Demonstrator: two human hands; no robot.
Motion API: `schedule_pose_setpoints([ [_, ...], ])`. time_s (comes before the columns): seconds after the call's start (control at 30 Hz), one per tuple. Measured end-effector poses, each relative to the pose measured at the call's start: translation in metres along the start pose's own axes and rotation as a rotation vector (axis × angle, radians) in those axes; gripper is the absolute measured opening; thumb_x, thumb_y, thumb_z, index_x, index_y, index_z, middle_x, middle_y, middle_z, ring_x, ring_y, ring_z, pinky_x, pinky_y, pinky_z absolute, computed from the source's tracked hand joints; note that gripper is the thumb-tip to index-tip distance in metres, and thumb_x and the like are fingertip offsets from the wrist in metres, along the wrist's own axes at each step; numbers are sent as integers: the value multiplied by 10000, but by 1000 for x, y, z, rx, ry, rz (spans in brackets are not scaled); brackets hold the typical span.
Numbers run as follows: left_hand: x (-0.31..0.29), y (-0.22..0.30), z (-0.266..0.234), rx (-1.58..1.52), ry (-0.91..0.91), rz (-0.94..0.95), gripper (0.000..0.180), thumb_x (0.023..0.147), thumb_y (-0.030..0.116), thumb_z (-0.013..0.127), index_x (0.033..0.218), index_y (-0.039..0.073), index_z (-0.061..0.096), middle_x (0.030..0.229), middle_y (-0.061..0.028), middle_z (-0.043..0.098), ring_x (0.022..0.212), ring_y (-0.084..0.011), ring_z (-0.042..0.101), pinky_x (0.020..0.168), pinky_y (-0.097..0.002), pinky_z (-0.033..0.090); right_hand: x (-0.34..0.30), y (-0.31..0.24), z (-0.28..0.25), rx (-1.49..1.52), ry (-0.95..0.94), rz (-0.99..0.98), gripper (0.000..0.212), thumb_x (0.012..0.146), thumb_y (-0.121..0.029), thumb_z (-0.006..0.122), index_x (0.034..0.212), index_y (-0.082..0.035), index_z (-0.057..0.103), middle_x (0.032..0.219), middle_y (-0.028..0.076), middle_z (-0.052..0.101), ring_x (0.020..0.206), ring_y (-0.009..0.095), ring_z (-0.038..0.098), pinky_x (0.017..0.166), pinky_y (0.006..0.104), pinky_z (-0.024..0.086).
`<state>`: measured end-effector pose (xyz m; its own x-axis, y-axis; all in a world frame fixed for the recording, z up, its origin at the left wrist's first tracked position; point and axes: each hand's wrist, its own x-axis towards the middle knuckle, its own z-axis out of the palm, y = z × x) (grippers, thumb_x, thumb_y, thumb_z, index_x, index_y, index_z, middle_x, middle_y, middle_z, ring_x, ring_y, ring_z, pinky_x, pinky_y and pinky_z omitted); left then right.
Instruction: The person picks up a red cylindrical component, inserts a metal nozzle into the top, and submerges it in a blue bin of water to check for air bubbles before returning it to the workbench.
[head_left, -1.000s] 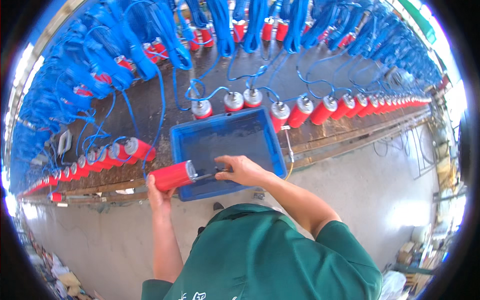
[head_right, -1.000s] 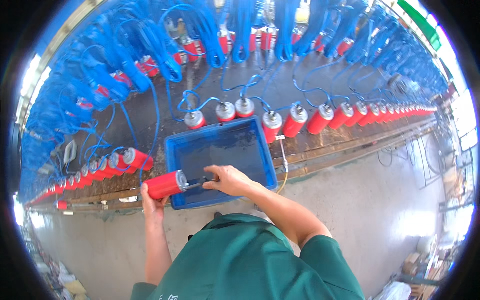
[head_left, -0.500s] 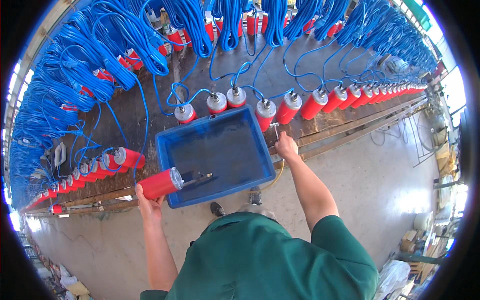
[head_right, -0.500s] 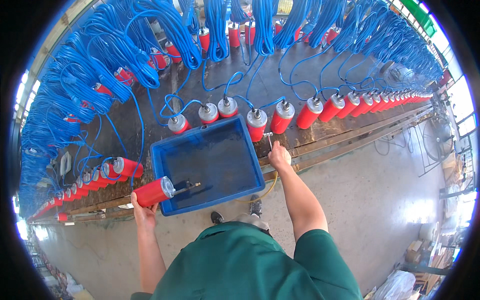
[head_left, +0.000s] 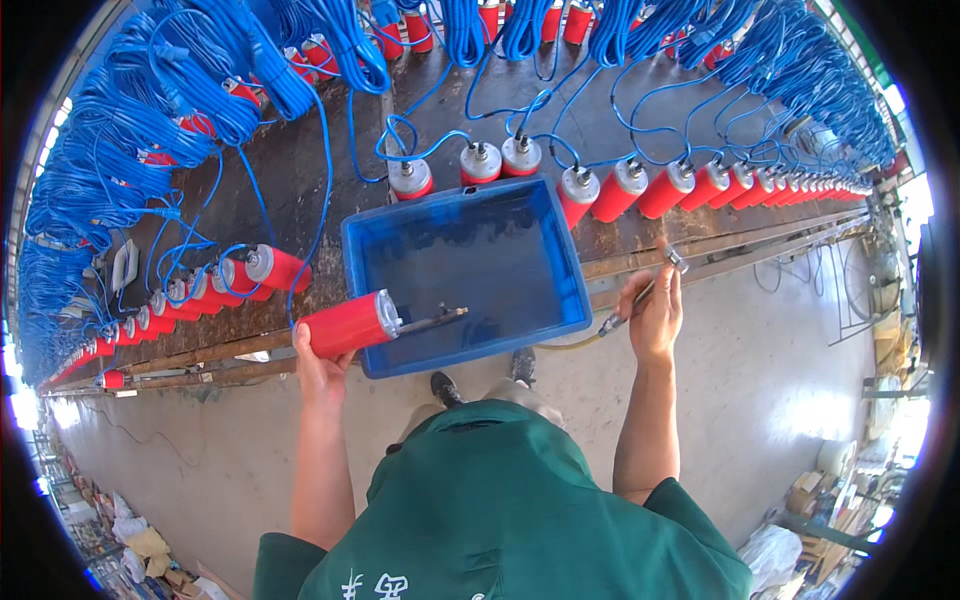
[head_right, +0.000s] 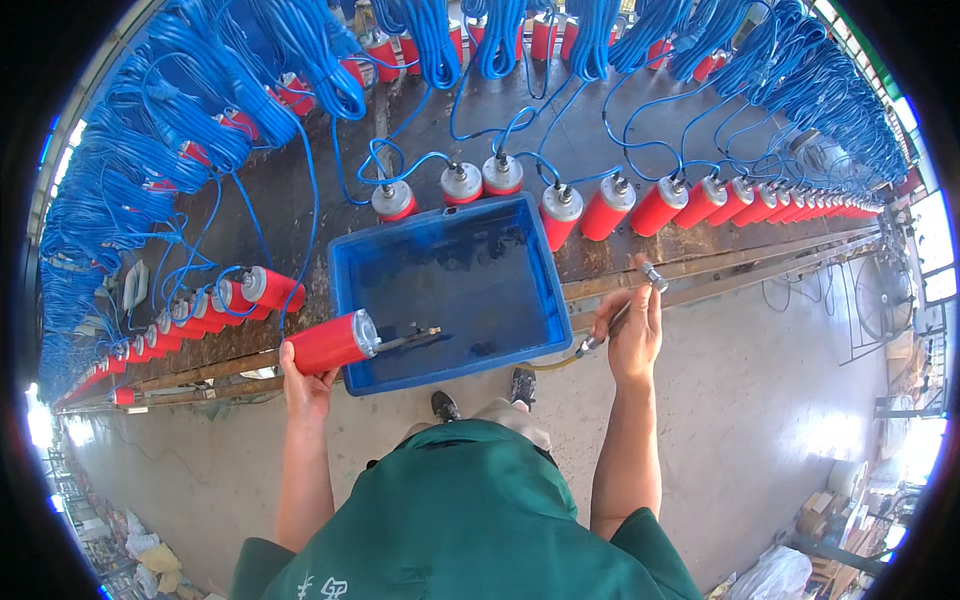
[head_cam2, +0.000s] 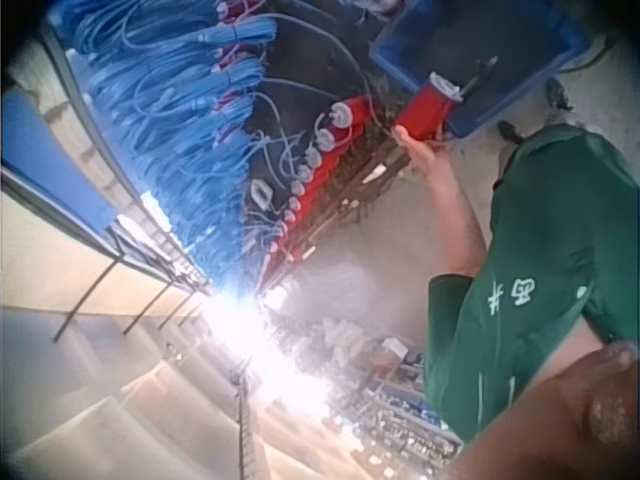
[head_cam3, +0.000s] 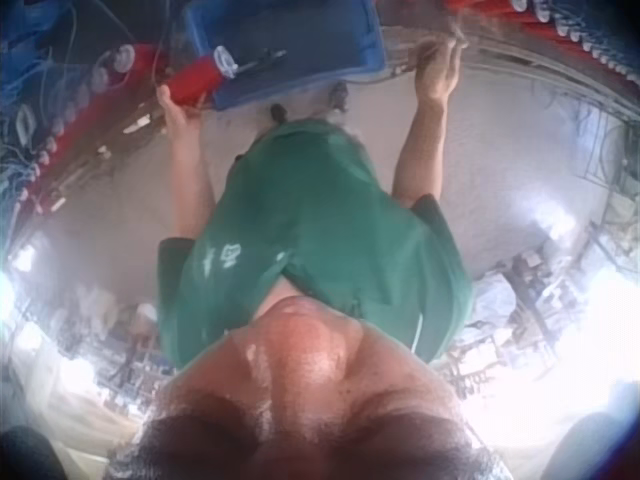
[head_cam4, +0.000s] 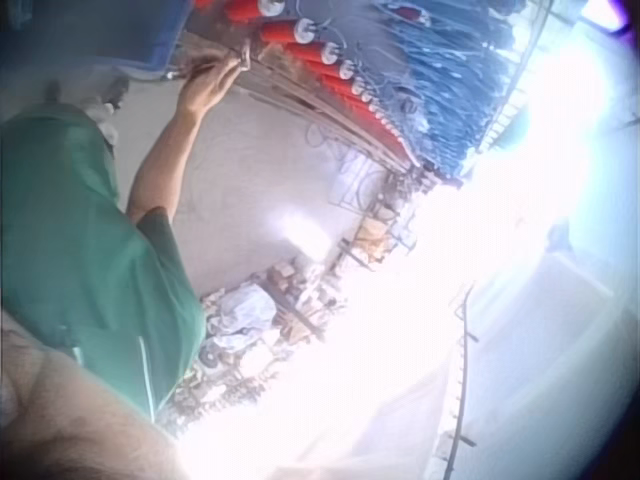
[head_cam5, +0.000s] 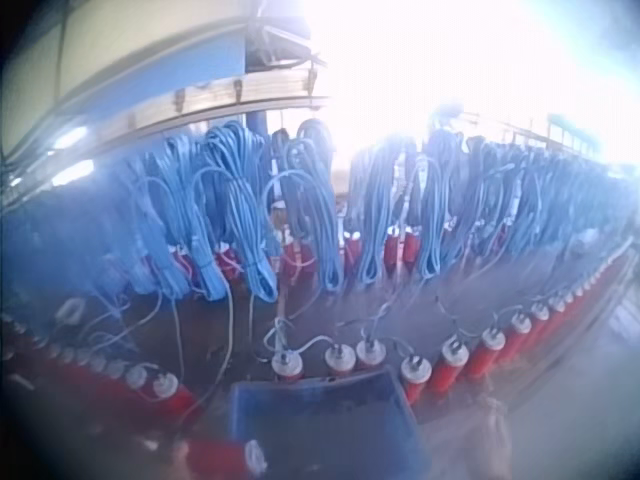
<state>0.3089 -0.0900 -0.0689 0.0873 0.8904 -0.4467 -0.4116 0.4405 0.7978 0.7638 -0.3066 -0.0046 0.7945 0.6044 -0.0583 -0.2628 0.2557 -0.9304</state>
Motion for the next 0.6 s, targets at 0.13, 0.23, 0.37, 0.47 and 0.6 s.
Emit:
schedule_pose_setpoints([
  [0.13, -6, 4, 8, 11, -6, -16, 672, 1001, 633, 659, 1449, 149, 529, 1399, -102, 666, 1265, -296, 691, 1040, -479, 607, -22, -11, 52, -107, -168, -48, 454, 1182, -363, 488, 1552, -103, 443, 842, 41, 580, 575, 81, 467, 487, 246, 410],
  [0.23, -11, 7, 11, 21, -20, -20, 680, 1005, 655, 647, 1416, 120, 563, 1369, -102, 688, 1247, -276, 703, 1034, -442, 614, -33, 3, 83, -283, -381, 215, 306, 1155, -212, 549, 1437, -110, 484, 864, -9, 553, 641, 52, 456, 522, 227, 395],
  [0.37, -9, 7, 9, -17, -56, -30, 680, 1002, 649, 655, 1410, 111, 567, 1353, -103, 694, 1223, -267, 711, 1025, -426, 620, -54, 36, 123, -252, -532, 179, 216, 1150, -227, 562, 1294, -66, 544, 834, -19, 530, 661, 52, 457, 541, 237, 392],
  [0.47, -8, 5, 7, -16, -57, -22, 684, 995, 652, 664, 1404, 112, 573, 1345, -99, 697, 1205, -263, 717, 1016, -423, 624, -57, 54, 137, -347, -492, 278, 144, 1128, -175, 543, 1162, -48, 601, 789, 0, 574, 630, 55, 477, 539, 239, 396],
  [0.6, -5, 2, 4, -37, -52, -29, 691, 986, 660, 670, 1396, 111, 578, 1335, -95, 700, 1198, -263, 718, 1003, -419, 628, -59, 69, 146, -365, -412, 432, 147, 1038, -125, 546, 1056, -46, 669, 771, 33, 619, 532, 57, 449, 443, 235, 335],
])
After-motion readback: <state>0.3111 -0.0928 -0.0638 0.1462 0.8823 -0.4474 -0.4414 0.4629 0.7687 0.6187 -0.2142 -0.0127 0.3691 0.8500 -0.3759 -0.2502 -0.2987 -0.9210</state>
